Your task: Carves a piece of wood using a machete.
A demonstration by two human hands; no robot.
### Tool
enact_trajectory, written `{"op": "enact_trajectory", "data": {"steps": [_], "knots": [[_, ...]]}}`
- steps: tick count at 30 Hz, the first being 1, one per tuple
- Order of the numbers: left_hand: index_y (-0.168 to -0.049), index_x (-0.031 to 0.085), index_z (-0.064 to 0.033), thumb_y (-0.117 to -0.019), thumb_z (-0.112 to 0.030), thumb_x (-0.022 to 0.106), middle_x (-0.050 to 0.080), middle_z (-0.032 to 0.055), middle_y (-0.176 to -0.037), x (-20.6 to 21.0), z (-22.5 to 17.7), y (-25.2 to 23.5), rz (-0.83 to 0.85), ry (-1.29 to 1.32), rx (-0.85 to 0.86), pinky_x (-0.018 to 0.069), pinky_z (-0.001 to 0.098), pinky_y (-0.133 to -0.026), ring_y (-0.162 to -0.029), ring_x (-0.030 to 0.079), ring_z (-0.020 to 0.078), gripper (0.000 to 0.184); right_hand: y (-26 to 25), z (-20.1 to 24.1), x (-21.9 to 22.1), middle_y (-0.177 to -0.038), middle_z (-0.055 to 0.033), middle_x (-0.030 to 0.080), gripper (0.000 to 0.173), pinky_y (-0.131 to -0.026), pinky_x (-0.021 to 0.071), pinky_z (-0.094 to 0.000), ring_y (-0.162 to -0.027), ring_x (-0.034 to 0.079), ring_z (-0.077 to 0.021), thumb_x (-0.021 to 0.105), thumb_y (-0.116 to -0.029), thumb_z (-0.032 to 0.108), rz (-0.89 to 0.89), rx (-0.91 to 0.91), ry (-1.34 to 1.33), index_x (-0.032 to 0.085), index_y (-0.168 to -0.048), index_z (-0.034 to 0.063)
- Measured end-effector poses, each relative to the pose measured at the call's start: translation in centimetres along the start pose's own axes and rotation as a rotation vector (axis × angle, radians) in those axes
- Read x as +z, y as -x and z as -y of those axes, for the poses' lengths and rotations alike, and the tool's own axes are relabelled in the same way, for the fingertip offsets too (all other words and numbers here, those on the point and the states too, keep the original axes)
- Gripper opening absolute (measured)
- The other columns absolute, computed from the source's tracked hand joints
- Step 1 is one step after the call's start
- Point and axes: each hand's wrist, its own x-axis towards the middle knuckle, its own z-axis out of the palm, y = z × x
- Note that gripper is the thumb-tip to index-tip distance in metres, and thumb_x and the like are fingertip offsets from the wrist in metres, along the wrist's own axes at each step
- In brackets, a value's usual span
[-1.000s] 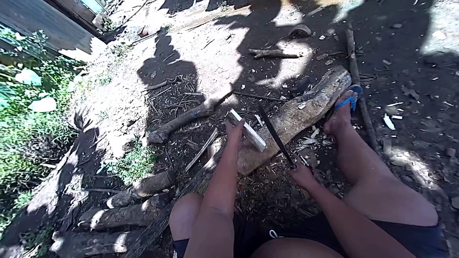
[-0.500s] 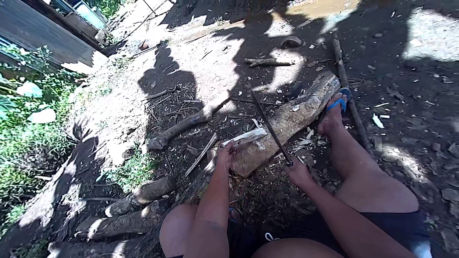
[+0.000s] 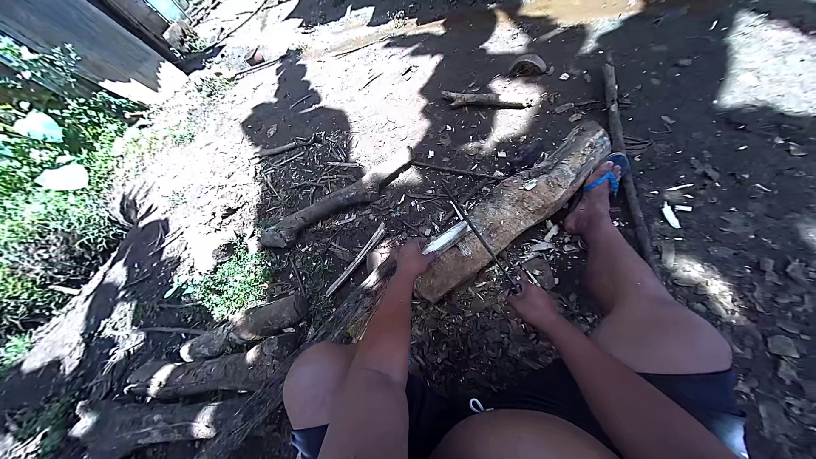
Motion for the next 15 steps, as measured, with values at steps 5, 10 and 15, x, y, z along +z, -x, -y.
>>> {"op": "enact_trajectory", "data": {"steps": [5, 10, 15], "knots": [[-0.145, 0.058, -0.0201, -0.0890, -0.043, 0.075, 0.061, 0.0133, -0.141, 1.2, -4.4, -1.2, -0.002, -0.131, 0.117, 0.0393, 0.0661, -0.110, -0.134, 0.054, 0.0349, 0.063, 0.1, -0.2, 0.1, -0.109, -0.0191, 0.071, 0.052, -0.089, 0.0542, -0.0626, -0.101, 0.070, -0.0375, 0.066, -0.0941, 0.035, -0.005, -0.002, 0.019, 0.059, -0.137, 0.0071], [-0.148, 0.053, -0.0113, -0.0901, -0.048, 0.072, 0.057, 0.0187, -0.146, 2.7, -7.2, -3.5, 0.049, -0.200, 0.146, 0.0428, 0.0653, -0.108, -0.137, 0.051, 0.0398, 0.071, 0.5, -0.4, 0.3, -0.099, -0.0167, 0.071, 0.047, -0.083, 0.0560, -0.0612, -0.091, 0.071, -0.0351, 0.065, -0.0966, 0.040, 0.002, -0.005, -0.022, 0.060, -0.131, 0.0080], [-0.149, 0.049, -0.0101, -0.0956, -0.035, 0.067, 0.056, 0.0232, -0.144, 3.8, -7.9, -5.0, 0.081, -0.266, 0.146, 0.0465, 0.0653, -0.104, -0.133, 0.055, 0.0440, 0.062, 1.5, 0.2, -1.1, -0.087, -0.0109, 0.070, 0.045, -0.074, 0.0589, -0.0539, -0.077, 0.070, -0.0272, 0.064, -0.0976, 0.046, 0.002, -0.030, -0.127, 0.065, -0.124, 0.0092]]}}
